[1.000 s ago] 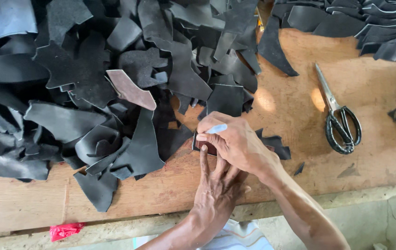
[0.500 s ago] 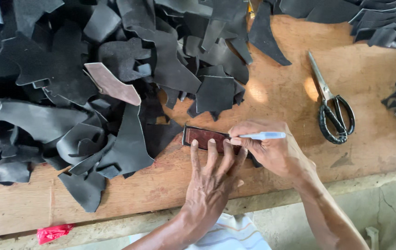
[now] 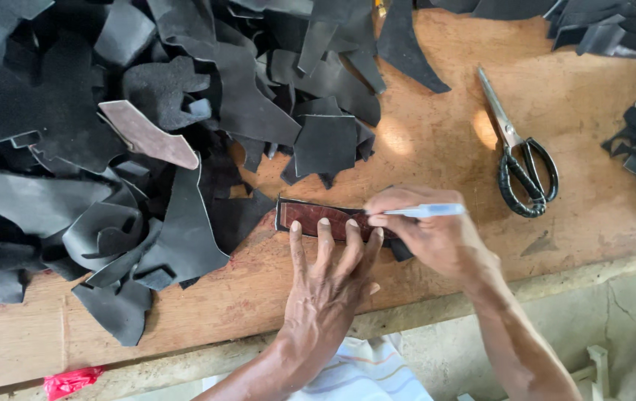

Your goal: The person cuts black material pieces using shears, then places a patterned template on a piece and traces its outline with a pen. The person then cuts along the traced lines to shape the material.

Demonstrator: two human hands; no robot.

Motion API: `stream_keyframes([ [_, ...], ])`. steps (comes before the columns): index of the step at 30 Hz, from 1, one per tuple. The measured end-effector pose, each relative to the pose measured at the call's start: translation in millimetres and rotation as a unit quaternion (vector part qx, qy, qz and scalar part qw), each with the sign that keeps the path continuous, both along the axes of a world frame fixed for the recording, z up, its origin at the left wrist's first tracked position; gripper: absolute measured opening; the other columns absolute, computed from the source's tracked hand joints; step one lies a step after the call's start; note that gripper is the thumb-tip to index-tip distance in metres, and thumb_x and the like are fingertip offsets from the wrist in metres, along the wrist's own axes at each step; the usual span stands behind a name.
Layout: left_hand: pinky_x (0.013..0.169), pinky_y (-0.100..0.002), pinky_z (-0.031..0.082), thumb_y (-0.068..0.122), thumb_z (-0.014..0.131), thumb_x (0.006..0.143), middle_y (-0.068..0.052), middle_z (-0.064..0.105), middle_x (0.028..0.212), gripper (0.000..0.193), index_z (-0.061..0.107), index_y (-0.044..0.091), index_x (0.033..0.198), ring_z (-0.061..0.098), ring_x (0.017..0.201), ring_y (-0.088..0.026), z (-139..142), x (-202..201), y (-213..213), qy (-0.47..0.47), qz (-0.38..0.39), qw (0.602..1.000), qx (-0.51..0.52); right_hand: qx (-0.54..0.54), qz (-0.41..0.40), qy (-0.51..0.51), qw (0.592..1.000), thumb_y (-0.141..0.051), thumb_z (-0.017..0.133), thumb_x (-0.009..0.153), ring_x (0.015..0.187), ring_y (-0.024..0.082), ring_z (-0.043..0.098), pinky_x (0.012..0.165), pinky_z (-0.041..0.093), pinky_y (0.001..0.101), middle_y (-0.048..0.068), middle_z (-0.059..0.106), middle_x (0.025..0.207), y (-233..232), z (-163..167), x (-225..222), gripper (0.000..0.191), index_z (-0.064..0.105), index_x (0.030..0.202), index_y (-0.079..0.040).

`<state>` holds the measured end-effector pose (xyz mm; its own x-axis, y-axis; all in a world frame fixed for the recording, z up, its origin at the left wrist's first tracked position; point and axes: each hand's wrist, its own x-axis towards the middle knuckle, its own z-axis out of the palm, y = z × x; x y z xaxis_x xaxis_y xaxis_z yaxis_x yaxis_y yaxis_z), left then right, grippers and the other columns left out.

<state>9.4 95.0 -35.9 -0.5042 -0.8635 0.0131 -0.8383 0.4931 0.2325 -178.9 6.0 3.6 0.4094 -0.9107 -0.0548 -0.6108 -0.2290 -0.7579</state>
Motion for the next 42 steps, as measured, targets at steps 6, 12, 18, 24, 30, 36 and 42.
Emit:
stream_keyframes([
  [6, 0.113, -0.074, 0.020, 0.053, 0.052, 0.096, -0.015, 0.030, 0.146, 0.078, 0.026, 0.014, 0.159, 0.031, 0.137, -0.045, 3, -2, -1, -0.011, -0.011, 1.000, 0.021, 0.007, -0.002, -0.018, 1.000, -0.008, 0.074, 0.091, 0.084, 0.017, 0.076, 0.070, 0.062, 0.0298, 0.006, 0.077, 0.100, 0, 0, -2, 0.012, 0.073, 0.102, -0.007],
  [12, 0.114, -0.073, 0.020, 0.053, 0.054, 0.096, -0.015, 0.031, 0.147, 0.081, 0.026, 0.012, 0.159, 0.032, 0.136, -0.045, 3, -3, 0, -0.001, 0.002, 1.000, 0.000, -0.004, 0.019, -0.008, 1.000, -0.007, 0.075, 0.089, 0.084, 0.017, 0.074, 0.070, 0.060, 0.0292, 0.007, 0.078, 0.098, 1, -4, 1, 0.013, 0.073, 0.102, -0.006],
  [18, 0.114, -0.070, 0.022, 0.051, 0.056, 0.094, -0.017, 0.032, 0.145, 0.080, 0.030, 0.011, 0.158, 0.034, 0.134, -0.047, -1, -6, -2, 0.013, 0.007, 1.000, -0.003, 0.021, 0.014, -0.078, 0.997, -0.006, 0.075, 0.090, 0.084, 0.015, 0.075, 0.070, 0.062, 0.0267, 0.008, 0.078, 0.101, 2, -12, -5, 0.015, 0.073, 0.105, -0.006],
  [24, 0.119, -0.057, 0.022, 0.049, 0.058, 0.094, -0.017, 0.031, 0.145, 0.078, 0.031, 0.010, 0.156, 0.032, 0.135, -0.048, -3, -11, -2, 0.024, -0.004, 0.999, 0.044, 0.008, -0.018, -0.073, 0.997, -0.006, 0.073, 0.092, 0.090, 0.015, 0.076, 0.073, 0.062, 0.0277, 0.008, 0.078, 0.106, 4, -12, -23, 0.014, 0.074, 0.105, -0.007],
  [30, 0.118, -0.065, 0.017, 0.049, 0.057, 0.093, -0.013, 0.029, 0.150, 0.079, 0.029, 0.007, 0.155, 0.028, 0.138, -0.044, 1, -17, -3, 0.005, -0.015, 0.998, 0.064, -0.033, -0.016, -0.043, 0.998, -0.006, 0.076, 0.088, 0.093, 0.018, 0.075, 0.078, 0.062, 0.0284, 0.010, 0.077, 0.103, 10, -9, -29, 0.016, 0.073, 0.104, -0.004],
  [36, 0.109, -0.072, 0.019, 0.050, 0.054, 0.092, -0.017, 0.030, 0.143, 0.078, 0.026, 0.016, 0.157, 0.030, 0.131, -0.047, 8, -27, -4, -0.041, -0.031, 0.998, 0.039, -0.001, -0.043, -0.063, 0.997, -0.004, 0.074, 0.089, 0.090, 0.016, 0.076, 0.073, 0.064, 0.0253, 0.010, 0.078, 0.104, 16, -9, -40, 0.014, 0.072, 0.103, -0.004],
  [42, 0.116, -0.063, 0.023, 0.050, 0.053, 0.096, -0.017, 0.036, 0.143, 0.076, 0.029, 0.013, 0.157, 0.033, 0.133, -0.042, 7, -32, -6, -0.015, -0.034, 0.998, 0.060, -0.047, -0.039, -0.096, 0.993, -0.005, 0.071, 0.093, 0.095, 0.017, 0.076, 0.078, 0.065, 0.0266, 0.011, 0.077, 0.106, 21, -13, -52, 0.012, 0.073, 0.105, -0.004],
])
